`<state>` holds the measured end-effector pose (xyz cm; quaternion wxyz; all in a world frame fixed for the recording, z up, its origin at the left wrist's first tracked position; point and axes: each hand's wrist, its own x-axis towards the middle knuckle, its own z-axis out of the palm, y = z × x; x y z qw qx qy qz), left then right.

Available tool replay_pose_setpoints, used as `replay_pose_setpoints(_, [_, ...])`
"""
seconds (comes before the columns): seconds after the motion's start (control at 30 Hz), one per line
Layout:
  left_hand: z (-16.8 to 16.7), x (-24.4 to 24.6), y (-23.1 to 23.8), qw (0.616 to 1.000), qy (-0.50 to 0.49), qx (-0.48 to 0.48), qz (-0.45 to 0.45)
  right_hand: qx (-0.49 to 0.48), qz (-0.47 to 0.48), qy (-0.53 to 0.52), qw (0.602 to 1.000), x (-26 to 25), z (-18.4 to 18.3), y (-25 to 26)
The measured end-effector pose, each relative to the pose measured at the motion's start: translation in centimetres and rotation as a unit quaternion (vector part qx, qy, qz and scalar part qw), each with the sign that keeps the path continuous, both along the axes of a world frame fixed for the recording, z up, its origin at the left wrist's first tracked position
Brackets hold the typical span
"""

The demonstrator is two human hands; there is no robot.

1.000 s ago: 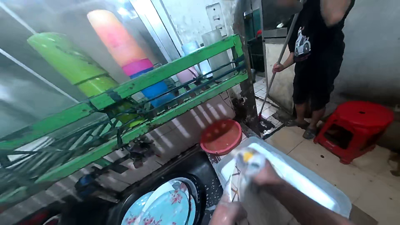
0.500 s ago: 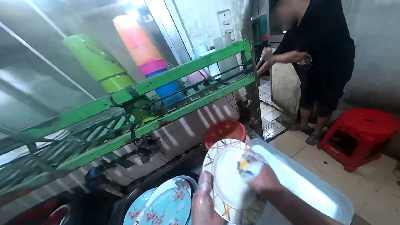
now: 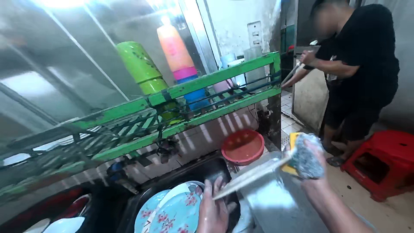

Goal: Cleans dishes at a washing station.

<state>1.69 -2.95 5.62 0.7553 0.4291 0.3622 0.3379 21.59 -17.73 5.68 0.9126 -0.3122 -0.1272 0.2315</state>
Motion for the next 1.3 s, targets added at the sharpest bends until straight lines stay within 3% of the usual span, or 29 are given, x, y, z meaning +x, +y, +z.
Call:
replay_pose_setpoints(0.07, [0.1, 0.0, 1.1, 0.989, -0.073, -0.130, 0.000, -0.047, 0.059, -0.075, 0.994, 1.7, -0.9, -0.9])
replay_pose_setpoints(0.13, [0.1, -0.1, 1.5, 0.977, -0.147, -0.150, -0.031, -0.235, 0.084, -0.133, 0.959, 2.9, -2.9, -1.5])
replay_pose_setpoints(0.2, [0.2, 0.6, 0.4, 0.980, -0.137, -0.128, -0.067, -0.499, 0.058, -0.200, 0.841, 2.4, -3.3, -0.5])
replay_pose_setpoints(0.23, [0.2, 1.2, -0.7, 0.984, -0.103, -0.110, -0.092, -0.569, 0.046, -0.235, 0.787, 1.5, -3.6, 0.3])
replay_pose_setpoints(0.27, [0.0, 2.0, -1.9, 0.987, -0.057, -0.085, -0.121, -0.585, 0.025, -0.270, 0.764, 0.0, -3.9, 0.9])
replay_pose_setpoints(0.4, [-2.3, 3.5, -5.8, 0.971, 0.053, 0.020, -0.232, -0.432, -0.069, -0.492, 0.753, -5.9, -4.7, 1.5])
replay_pose_setpoints(0.43, [-2.7, 3.2, -6.1, 0.963, 0.058, 0.041, -0.259, -0.426, -0.061, -0.474, 0.768, -5.3, -4.7, 1.2])
replay_pose_setpoints(0.5, [-3.2, 2.5, -6.6, 0.945, 0.088, 0.069, -0.308, -0.457, -0.046, -0.332, 0.824, -2.1, -4.3, 0.1])
replay_pose_setpoints(0.53, [-3.3, 2.1, -7.0, 0.938, 0.108, 0.072, -0.321, -0.484, -0.063, -0.261, 0.833, -0.3, -4.0, -0.4])
replay_pose_setpoints(0.6, [-3.2, 1.7, -7.6, 0.928, 0.137, 0.074, -0.339, -0.517, -0.103, -0.204, 0.825, 1.6, -4.0, -0.9])
replay_pose_setpoints(0.67, [-2.4, 2.0, -7.4, 0.915, 0.167, 0.071, -0.360, -0.517, -0.102, -0.270, 0.806, 0.3, -3.5, -1.0])
replay_pose_setpoints(0.73, [-1.6, 2.7, -7.0, 0.920, 0.130, 0.061, -0.365, -0.457, -0.058, -0.376, 0.804, -2.8, -2.7, -0.7])
replay_pose_setpoints(0.8, [-1.6, 3.1, -6.5, 0.932, 0.033, 0.059, -0.356, -0.398, -0.043, -0.469, 0.787, -4.6, -2.1, -0.1])
replay_pose_setpoints(0.87, [-1.0, 2.9, -6.4, 0.940, 0.021, 0.052, -0.336, -0.405, -0.019, -0.439, 0.801, -3.1, -1.3, -0.1])
replay_pose_setpoints(0.93, [0.6, 2.4, -6.7, 0.959, 0.053, 0.019, -0.277, -0.467, -0.045, -0.328, 0.820, -0.6, -0.9, -0.6])
replay_pose_setpoints(1.0, [1.0, 2.0, -6.4, 0.978, -0.006, -0.011, -0.207, -0.511, -0.073, -0.248, 0.820, 0.7, -1.9, -1.0])
replay_pose_setpoints(1.1, [0.3, 2.8, -5.6, 0.988, -0.080, -0.016, -0.131, -0.483, -0.099, -0.352, 0.796, -2.5, -4.4, -1.3])
replay_pose_setpoints(1.2, [-2.1, 3.1, -6.0, 0.975, -0.142, 0.053, -0.165, -0.357, -0.111, -0.481, 0.793, -5.4, -5.0, -0.6])
replay_pose_setpoints(1.3, [-1.0, 2.5, -8.0, 0.976, -0.114, 0.055, -0.176, -0.400, -0.142, -0.373, 0.825, -2.5, -4.7, -0.4])
